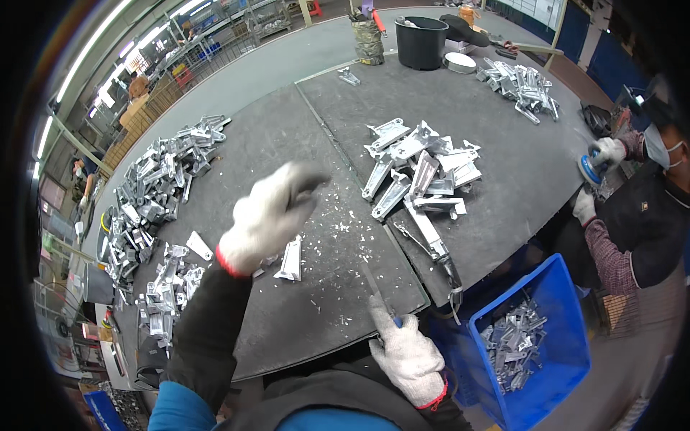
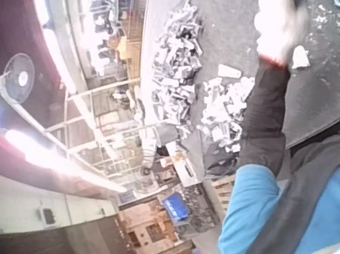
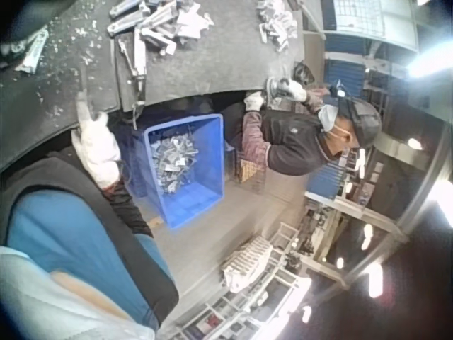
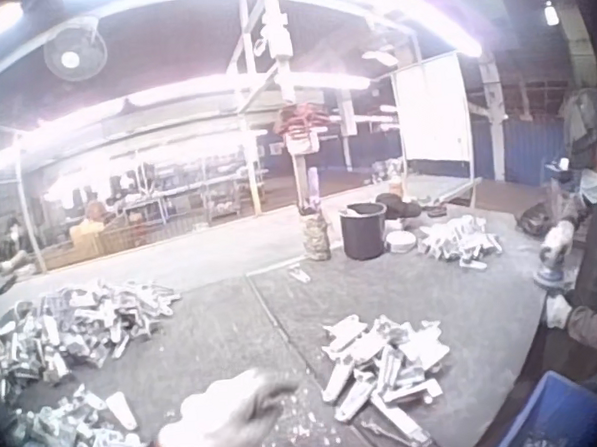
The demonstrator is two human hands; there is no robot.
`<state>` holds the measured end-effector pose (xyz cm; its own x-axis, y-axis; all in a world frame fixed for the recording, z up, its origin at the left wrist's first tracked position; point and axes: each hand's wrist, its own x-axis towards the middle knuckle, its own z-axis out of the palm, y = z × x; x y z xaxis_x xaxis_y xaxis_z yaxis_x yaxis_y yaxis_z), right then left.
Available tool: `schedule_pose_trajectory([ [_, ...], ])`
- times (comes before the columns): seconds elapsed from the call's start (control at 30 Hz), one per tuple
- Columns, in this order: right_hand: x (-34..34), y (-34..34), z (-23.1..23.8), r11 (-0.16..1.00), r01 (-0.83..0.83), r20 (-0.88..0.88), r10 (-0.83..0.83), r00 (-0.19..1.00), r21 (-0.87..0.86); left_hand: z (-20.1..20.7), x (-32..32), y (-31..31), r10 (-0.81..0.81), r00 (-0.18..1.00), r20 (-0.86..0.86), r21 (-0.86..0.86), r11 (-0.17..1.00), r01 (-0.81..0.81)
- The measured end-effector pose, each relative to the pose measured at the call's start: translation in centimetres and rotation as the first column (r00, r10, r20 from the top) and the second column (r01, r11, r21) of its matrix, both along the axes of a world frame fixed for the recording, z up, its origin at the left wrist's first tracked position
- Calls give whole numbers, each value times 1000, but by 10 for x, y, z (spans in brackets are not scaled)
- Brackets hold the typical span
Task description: The person picks up metal components from the table, deburrs each piece using a hand file, and sorts the parts into piles across the work surface.
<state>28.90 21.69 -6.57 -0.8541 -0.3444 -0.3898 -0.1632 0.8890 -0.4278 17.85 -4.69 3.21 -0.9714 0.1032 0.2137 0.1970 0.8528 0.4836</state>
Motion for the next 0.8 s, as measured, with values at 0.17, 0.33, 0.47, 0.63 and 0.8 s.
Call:
schedule_pose_trajectory([
  [0.17,-2,0,7,996,-86,-14,86,996,11,-49,98,-38,72,952,296,-531,841,102],
  [0.33,3,5,-3,996,-83,-86,84,993,14,-86,149,-10,15,998,60,-509,861,17],
  [0.47,9,-11,-7,999,0,-105,4,994,40,-89,193,15,-149,986,-78,-289,950,120],
  [0.63,21,-8,-13,998,42,-198,-50,979,-47,-105,208,0,-299,954,12,-161,941,297],
  [0.8,39,-7,-1,979,-53,-207,12,978,-197,-138,229,6,-225,919,-324,-211,964,162],
])
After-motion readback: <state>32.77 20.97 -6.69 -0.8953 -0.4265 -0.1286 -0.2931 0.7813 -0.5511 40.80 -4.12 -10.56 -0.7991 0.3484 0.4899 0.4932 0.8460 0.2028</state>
